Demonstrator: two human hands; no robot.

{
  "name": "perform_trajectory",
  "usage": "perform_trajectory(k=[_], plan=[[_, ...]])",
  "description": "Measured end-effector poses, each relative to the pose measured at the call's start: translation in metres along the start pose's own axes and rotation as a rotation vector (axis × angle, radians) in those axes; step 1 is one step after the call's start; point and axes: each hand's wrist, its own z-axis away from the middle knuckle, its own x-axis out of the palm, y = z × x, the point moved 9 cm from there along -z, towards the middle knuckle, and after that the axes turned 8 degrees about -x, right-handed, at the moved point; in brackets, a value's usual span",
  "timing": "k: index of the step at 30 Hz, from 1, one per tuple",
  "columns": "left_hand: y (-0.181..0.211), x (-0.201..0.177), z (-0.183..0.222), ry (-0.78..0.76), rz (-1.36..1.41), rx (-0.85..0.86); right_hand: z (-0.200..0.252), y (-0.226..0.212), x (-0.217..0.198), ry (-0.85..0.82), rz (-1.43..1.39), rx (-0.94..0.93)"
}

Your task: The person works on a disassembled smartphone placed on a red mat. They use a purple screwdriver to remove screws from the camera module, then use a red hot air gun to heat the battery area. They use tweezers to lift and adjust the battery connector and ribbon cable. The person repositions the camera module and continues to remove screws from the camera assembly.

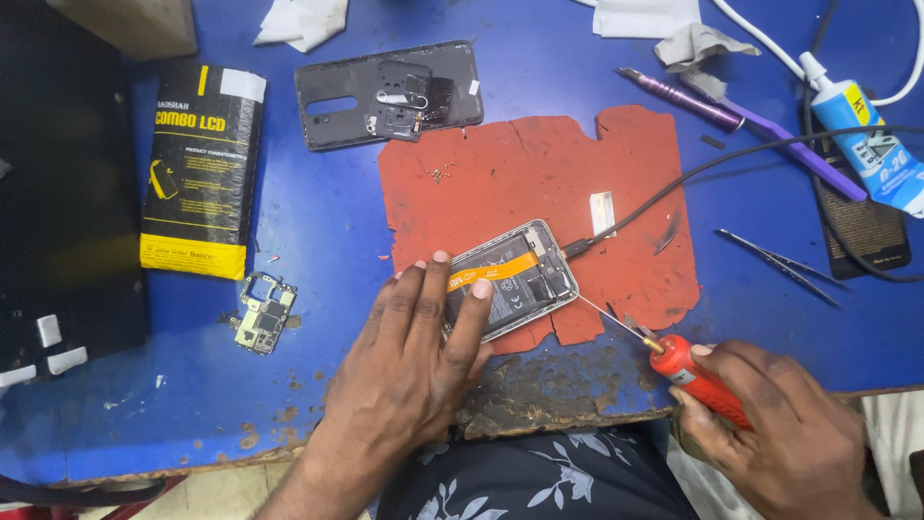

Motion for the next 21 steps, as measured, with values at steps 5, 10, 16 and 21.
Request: perform_trajectory(k=[5,10,16,21], plan=[[0.0,0.001,0.0,-0.008,-0.011,0.006,0.001,-0.001,-0.001,0.022,-0.008,-0.027],[-0.001,0.002,0.001,-0.005,-0.005,0.001,0.005,0.002,0.003,-0.003,-0.041,-0.036],[-0.001,0.001,0.0,-0.001,0.006,-0.001,0.011,0.007,0.006,-0.001,-0.045,-0.033],[-0.002,0.001,0.001,-0.023,0.013,-0.019,0.012,0.006,0.007,-0.014,-0.041,-0.056]])
